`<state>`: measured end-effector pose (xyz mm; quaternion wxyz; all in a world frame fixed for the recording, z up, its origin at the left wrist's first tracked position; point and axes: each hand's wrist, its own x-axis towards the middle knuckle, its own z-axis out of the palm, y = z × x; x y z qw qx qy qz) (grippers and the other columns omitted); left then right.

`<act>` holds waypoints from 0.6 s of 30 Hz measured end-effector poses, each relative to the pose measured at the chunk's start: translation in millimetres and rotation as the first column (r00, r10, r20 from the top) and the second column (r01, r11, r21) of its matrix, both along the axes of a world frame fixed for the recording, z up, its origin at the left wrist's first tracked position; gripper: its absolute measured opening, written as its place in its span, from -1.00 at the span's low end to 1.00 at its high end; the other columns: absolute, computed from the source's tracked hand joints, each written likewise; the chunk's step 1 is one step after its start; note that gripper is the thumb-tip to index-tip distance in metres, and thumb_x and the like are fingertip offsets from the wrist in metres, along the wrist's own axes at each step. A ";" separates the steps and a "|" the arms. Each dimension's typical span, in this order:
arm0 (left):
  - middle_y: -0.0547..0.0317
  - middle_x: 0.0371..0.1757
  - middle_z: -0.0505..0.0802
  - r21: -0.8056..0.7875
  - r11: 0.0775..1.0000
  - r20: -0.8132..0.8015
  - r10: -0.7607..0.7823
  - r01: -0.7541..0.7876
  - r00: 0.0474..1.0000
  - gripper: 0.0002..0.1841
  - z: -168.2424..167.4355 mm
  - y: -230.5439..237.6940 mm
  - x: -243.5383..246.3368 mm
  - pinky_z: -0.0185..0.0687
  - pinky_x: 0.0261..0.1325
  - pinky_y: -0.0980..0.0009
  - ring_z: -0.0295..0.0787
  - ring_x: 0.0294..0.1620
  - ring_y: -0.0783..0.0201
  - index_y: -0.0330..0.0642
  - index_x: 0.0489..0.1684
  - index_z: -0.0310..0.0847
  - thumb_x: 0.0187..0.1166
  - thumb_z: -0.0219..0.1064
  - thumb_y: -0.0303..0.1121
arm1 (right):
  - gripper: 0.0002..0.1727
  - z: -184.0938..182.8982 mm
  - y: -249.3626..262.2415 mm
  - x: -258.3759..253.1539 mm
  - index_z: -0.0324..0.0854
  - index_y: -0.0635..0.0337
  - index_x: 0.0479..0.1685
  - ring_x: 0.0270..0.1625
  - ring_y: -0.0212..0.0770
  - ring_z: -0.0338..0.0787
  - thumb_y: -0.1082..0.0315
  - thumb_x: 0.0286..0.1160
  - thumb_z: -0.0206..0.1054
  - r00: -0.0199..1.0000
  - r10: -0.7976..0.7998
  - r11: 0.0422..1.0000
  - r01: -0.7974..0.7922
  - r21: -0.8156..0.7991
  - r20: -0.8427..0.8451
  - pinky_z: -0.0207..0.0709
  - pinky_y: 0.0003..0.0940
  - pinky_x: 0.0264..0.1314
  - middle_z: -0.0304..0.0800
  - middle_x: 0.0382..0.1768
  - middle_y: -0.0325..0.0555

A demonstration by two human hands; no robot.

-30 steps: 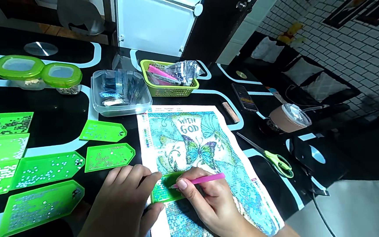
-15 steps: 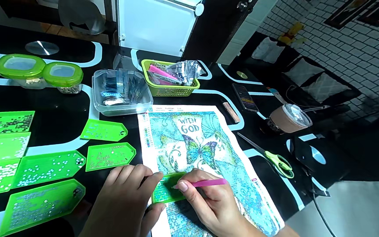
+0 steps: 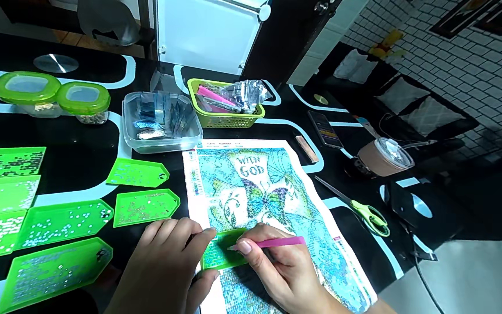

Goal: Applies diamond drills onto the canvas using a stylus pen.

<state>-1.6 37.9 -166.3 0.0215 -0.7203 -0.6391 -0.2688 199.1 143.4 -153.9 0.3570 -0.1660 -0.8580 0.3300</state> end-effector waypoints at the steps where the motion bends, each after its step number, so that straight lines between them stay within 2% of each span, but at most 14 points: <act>1: 0.21 -0.16 0.81 0.002 1.000 -0.001 0.000 0.000 1.000 -0.54 -0.3 0.1 0.1 0.50 0.05 0.10 0.73 -0.12 0.08 0.11 0.10 0.85 0.36 0.32 0.12 | -0.67 -0.1 0.1 0.1 0.70 0.33 -0.15 -0.25 -0.48 0.78 0.24 0.83 0.18 1.000 -0.001 1.000 0.001 -0.004 -0.004 0.68 -0.62 -0.15 0.82 -0.31 -0.10; 4: 0.22 -0.16 0.80 0.006 1.000 -0.002 0.002 -0.002 1.000 -0.54 -1.0 0.0 -0.1 0.49 0.04 0.12 0.72 -0.13 0.10 0.12 0.09 0.85 0.37 0.32 0.13 | -0.69 -0.6 -0.2 -0.2 0.70 0.32 -0.14 -0.25 -0.51 0.80 0.25 0.83 0.18 1.000 -0.006 0.998 0.005 -0.064 -0.029 0.70 -0.62 -0.16 0.83 -0.31 -0.13; 6: 0.22 -0.16 0.80 0.007 1.000 0.001 0.002 -0.002 1.000 -0.54 -1.0 0.0 -0.5 0.49 0.04 0.11 0.72 -0.12 0.10 0.12 0.08 0.85 0.37 0.32 0.13 | -0.71 -1.2 0.4 0.5 0.70 0.31 -0.13 -0.26 -0.51 0.81 0.28 0.83 0.18 0.997 0.000 0.979 -0.017 -0.204 -0.083 0.73 -0.60 -0.18 0.83 -0.32 -0.18; 9: 0.19 -0.15 0.81 -0.026 1.000 0.024 -0.006 0.006 1.000 -0.54 0.7 -0.3 -1.7 0.51 0.04 0.08 0.73 -0.13 0.08 0.10 0.10 0.85 0.34 0.36 0.11 | -0.75 0.9 1.0 5.0 0.69 0.24 -0.13 -0.30 -0.47 0.83 0.29 0.83 0.18 0.987 -0.013 0.885 -0.064 -0.461 -0.162 0.75 -0.55 -0.24 0.84 -0.32 -0.24; 11: 0.14 -0.13 0.82 -0.070 0.997 0.055 -0.015 0.019 0.998 -0.53 4.2 -0.8 -1.8 0.51 0.06 0.03 0.74 -0.10 0.03 0.06 0.14 0.84 0.35 0.41 0.08 | -0.77 2.0 0.1 10.4 0.67 0.19 -0.12 -0.31 -0.49 0.82 0.28 0.83 0.17 0.982 -0.016 0.837 -0.091 -0.540 -0.189 0.74 -0.57 -0.27 0.83 -0.32 -0.27; 14: 0.09 -0.10 0.83 -0.107 0.994 0.075 -0.023 0.031 0.997 -0.51 7.6 -0.6 -2.1 0.51 0.07 0.01 0.75 -0.08 0.00 0.02 0.16 0.84 0.34 0.44 0.06 | -0.77 -1.3 -4.2 17.7 0.66 0.18 -0.12 -0.33 -0.53 0.80 0.26 0.82 0.18 0.984 -0.019 0.837 -0.082 -0.542 -0.179 0.71 -0.60 -0.29 0.83 -0.34 -0.30; 18: 0.07 -0.09 0.83 -0.118 0.992 0.097 -0.024 0.036 0.995 -0.51 7.3 -1.4 -2.2 0.53 0.06 0.00 0.75 -0.08 -0.02 0.00 0.18 0.83 0.38 0.41 0.08 | -0.75 -10.4 -6.0 23.2 0.64 0.26 -0.13 -0.36 -0.56 0.75 0.28 0.84 0.17 0.994 -0.006 0.925 -0.037 -0.378 -0.112 0.67 -0.64 -0.30 0.78 -0.38 -0.25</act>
